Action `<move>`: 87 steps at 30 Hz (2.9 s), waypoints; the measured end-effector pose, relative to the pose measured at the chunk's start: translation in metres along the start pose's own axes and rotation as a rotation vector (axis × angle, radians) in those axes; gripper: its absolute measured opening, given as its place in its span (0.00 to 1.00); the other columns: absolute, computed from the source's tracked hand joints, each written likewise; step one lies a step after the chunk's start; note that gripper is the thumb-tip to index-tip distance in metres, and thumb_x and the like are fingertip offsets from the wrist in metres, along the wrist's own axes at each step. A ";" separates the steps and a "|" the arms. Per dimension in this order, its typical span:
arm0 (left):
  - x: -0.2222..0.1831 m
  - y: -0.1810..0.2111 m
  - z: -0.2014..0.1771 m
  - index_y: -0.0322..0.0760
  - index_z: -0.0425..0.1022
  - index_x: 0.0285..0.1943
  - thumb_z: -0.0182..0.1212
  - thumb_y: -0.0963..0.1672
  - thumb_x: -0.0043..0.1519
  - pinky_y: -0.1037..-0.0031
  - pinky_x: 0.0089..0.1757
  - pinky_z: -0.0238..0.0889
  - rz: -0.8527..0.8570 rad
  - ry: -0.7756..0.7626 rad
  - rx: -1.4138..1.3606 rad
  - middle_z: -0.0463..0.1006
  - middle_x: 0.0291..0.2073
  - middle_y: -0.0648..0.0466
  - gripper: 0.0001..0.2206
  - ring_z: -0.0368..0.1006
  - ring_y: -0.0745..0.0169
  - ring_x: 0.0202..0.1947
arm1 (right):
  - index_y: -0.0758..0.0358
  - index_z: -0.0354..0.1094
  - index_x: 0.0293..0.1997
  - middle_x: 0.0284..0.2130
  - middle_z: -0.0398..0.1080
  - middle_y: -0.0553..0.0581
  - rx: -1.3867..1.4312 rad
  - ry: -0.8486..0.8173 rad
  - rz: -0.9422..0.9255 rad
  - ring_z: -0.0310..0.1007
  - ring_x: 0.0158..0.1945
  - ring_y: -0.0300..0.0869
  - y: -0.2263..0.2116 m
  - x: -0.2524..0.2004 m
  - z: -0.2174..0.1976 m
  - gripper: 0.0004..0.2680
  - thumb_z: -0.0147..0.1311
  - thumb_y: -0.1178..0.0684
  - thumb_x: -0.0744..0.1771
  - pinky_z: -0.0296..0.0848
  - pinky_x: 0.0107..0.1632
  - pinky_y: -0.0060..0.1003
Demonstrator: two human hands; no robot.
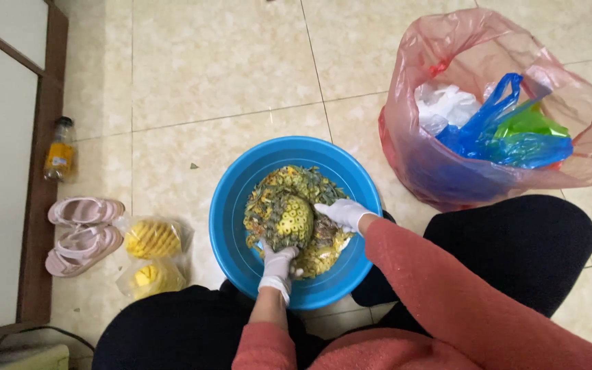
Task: Peeling the skin and carving out the eyes of a pineapple using a knife over a collection bowl.
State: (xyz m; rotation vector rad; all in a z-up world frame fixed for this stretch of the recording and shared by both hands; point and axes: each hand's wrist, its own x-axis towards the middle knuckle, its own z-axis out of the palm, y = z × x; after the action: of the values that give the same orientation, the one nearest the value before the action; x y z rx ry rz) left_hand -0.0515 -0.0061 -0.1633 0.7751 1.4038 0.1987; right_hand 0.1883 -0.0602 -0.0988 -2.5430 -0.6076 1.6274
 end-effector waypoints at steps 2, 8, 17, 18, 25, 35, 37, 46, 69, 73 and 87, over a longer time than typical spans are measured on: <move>-0.021 0.011 0.006 0.56 0.40 0.82 0.70 0.39 0.50 0.54 0.26 0.80 -0.017 0.009 -0.025 0.70 0.19 0.40 0.52 0.68 0.53 0.12 | 0.71 0.72 0.42 0.29 0.77 0.64 0.139 0.001 0.022 0.74 0.19 0.47 0.014 0.013 0.012 0.29 0.44 0.24 0.66 0.74 0.18 0.41; -0.004 0.003 0.006 0.50 0.40 0.82 0.71 0.39 0.49 0.55 0.22 0.77 -0.030 0.007 -0.069 0.71 0.19 0.42 0.51 0.67 0.54 0.12 | 0.76 0.70 0.34 0.16 0.65 0.61 0.386 -0.017 0.079 0.65 0.15 0.44 0.026 -0.032 0.007 0.32 0.46 0.22 0.65 0.64 0.16 0.34; -0.061 0.075 -0.012 0.43 0.44 0.82 0.72 0.42 0.44 0.57 0.30 0.73 0.077 0.171 0.055 0.72 0.54 0.36 0.53 0.72 0.50 0.35 | 0.74 0.72 0.33 0.14 0.68 0.64 0.370 -0.013 0.107 0.69 0.15 0.47 0.046 -0.029 0.002 0.35 0.45 0.18 0.63 0.69 0.16 0.38; -0.073 0.083 -0.015 0.44 0.44 0.83 0.71 0.42 0.45 0.56 0.34 0.74 0.108 0.192 0.109 0.69 0.63 0.36 0.53 0.76 0.44 0.46 | 0.74 0.73 0.33 0.15 0.68 0.63 0.337 -0.034 0.103 0.70 0.15 0.47 0.043 -0.039 0.003 0.34 0.47 0.19 0.64 0.70 0.16 0.38; -0.052 0.089 -0.022 0.47 0.38 0.83 0.69 0.42 0.50 0.63 0.23 0.64 0.194 0.120 0.286 0.77 0.18 0.41 0.51 0.74 0.42 0.14 | 0.73 0.75 0.32 0.16 0.70 0.62 0.344 -0.015 0.118 0.72 0.16 0.46 0.049 -0.033 -0.006 0.32 0.45 0.21 0.65 0.73 0.18 0.40; -0.056 0.091 0.025 0.33 0.25 0.83 0.67 0.43 0.57 0.63 0.50 0.69 0.258 0.038 0.825 0.83 0.36 0.39 0.52 0.81 0.43 0.43 | 0.57 0.73 0.54 0.33 0.76 0.57 -0.108 0.160 -0.212 0.74 0.34 0.46 0.057 -0.099 0.011 0.29 0.45 0.20 0.65 0.74 0.35 0.41; -0.060 0.101 0.027 0.29 0.23 0.81 0.67 0.42 0.58 0.60 0.52 0.68 0.233 0.048 0.884 0.83 0.40 0.37 0.52 0.81 0.42 0.45 | 0.49 0.72 0.56 0.50 0.77 0.59 -0.279 0.168 -0.212 0.77 0.56 0.54 0.062 -0.098 0.023 0.31 0.39 0.15 0.63 0.75 0.57 0.53; -0.075 0.109 0.030 0.37 0.23 0.82 0.59 0.47 0.59 0.56 0.55 0.69 0.121 0.010 0.913 0.82 0.47 0.39 0.49 0.79 0.41 0.53 | 0.58 0.70 0.53 0.45 0.78 0.60 -0.385 0.257 -0.248 0.79 0.49 0.56 0.040 -0.122 0.012 0.29 0.40 0.20 0.66 0.76 0.52 0.52; -0.099 0.109 0.027 0.54 0.25 0.83 0.58 0.49 0.57 0.56 0.60 0.65 0.050 0.026 0.968 0.80 0.53 0.39 0.49 0.74 0.38 0.60 | 0.58 0.70 0.61 0.54 0.75 0.64 -0.187 0.061 -0.165 0.74 0.60 0.57 0.047 -0.113 0.022 0.34 0.35 0.17 0.65 0.71 0.59 0.54; -0.108 0.118 0.030 0.50 0.21 0.82 0.57 0.48 0.59 0.57 0.61 0.65 0.049 0.031 1.023 0.79 0.54 0.38 0.48 0.74 0.40 0.60 | 0.59 0.70 0.57 0.50 0.76 0.66 -0.239 0.092 -0.177 0.75 0.57 0.59 0.021 -0.110 0.015 0.32 0.35 0.18 0.66 0.72 0.56 0.57; -0.084 0.088 0.016 0.57 0.26 0.85 0.61 0.47 0.56 0.56 0.55 0.68 0.070 0.064 0.848 0.81 0.46 0.38 0.51 0.76 0.35 0.55 | 0.62 0.68 0.63 0.58 0.72 0.69 -0.205 0.027 -0.083 0.70 0.64 0.60 0.023 -0.101 0.020 0.34 0.31 0.20 0.67 0.69 0.62 0.54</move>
State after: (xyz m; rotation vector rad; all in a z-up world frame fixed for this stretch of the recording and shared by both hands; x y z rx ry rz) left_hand -0.0255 0.0065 -0.0445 1.5194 1.5181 -0.3516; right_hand 0.1410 -0.1208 -0.0267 -2.6325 -0.9079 1.5759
